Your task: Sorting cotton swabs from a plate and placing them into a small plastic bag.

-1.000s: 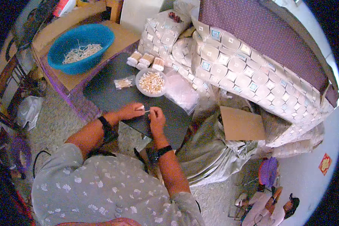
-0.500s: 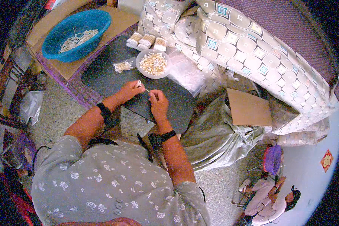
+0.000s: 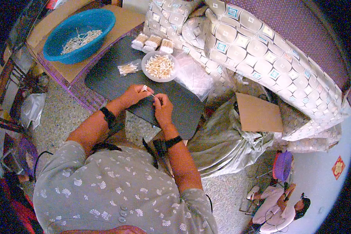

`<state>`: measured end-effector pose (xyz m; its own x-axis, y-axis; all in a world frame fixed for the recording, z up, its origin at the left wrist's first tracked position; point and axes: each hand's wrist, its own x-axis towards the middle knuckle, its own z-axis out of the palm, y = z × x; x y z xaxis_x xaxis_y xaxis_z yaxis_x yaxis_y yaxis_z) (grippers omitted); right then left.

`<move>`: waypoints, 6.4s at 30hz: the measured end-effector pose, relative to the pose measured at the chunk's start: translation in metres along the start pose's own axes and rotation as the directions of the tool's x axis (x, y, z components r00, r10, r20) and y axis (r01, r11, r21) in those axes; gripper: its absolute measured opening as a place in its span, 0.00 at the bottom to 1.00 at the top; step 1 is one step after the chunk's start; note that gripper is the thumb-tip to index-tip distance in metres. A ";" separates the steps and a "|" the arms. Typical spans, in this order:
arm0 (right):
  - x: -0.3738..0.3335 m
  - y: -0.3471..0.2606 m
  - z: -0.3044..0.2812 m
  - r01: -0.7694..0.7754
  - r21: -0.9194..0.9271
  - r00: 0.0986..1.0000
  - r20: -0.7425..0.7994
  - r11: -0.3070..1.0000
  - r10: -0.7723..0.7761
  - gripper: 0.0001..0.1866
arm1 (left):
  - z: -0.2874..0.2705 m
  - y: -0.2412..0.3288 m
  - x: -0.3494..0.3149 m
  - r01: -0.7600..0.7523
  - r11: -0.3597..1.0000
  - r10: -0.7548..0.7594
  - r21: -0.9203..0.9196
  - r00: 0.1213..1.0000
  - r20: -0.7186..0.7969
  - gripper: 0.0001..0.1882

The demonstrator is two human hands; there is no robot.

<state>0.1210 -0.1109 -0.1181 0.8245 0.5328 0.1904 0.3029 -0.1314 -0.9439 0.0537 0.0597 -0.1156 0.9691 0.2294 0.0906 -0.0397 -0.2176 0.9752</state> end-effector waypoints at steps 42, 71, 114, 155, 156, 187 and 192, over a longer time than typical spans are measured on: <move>-0.007 -0.008 0.002 0.195 -0.288 0.980 0.101 0.937 -0.173 0.07 | 0.002 -0.015 -0.001 0.074 0.953 -0.106 -0.295 0.990 -0.093 0.16; -0.007 -0.005 0.004 0.209 -0.310 0.978 0.087 0.927 -0.191 0.07 | 0.007 -0.018 0.001 -0.096 0.988 0.079 -0.118 0.987 -0.143 0.13; -0.007 -0.003 0.002 0.201 -0.277 0.979 0.075 0.940 -0.187 0.07 | 0.009 -0.013 0.001 -0.064 0.998 0.063 -0.001 0.985 -0.159 0.11; -0.006 -0.004 0.002 0.251 -0.313 0.968 0.055 0.916 -0.246 0.06 | 0.010 -0.001 -0.004 -0.054 0.994 0.070 0.093 0.982 -0.177 0.11; -0.006 -0.004 0.002 0.254 -0.312 0.967 0.057 0.916 -0.249 0.06 | 0.009 -0.004 -0.003 -0.055 0.994 0.071 0.094 0.981 -0.179 0.11; -0.007 -0.010 0.003 0.222 -0.311 0.975 0.070 0.924 -0.211 0.06 | 0.008 -0.011 -0.001 -0.054 0.994 0.067 0.090 0.987 -0.147 0.10; -0.007 -0.009 0.003 0.157 -0.300 0.987 0.092 0.941 -0.135 0.08 | 0.008 -0.012 -0.002 -0.055 0.993 0.070 0.109 0.987 -0.142 0.11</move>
<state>0.1109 -0.1110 -0.1118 0.7286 0.6204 0.2902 0.5577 -0.2914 -0.7772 0.0545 0.0547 -0.1289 0.9195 0.3461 0.1864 -0.0657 -0.3321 0.9409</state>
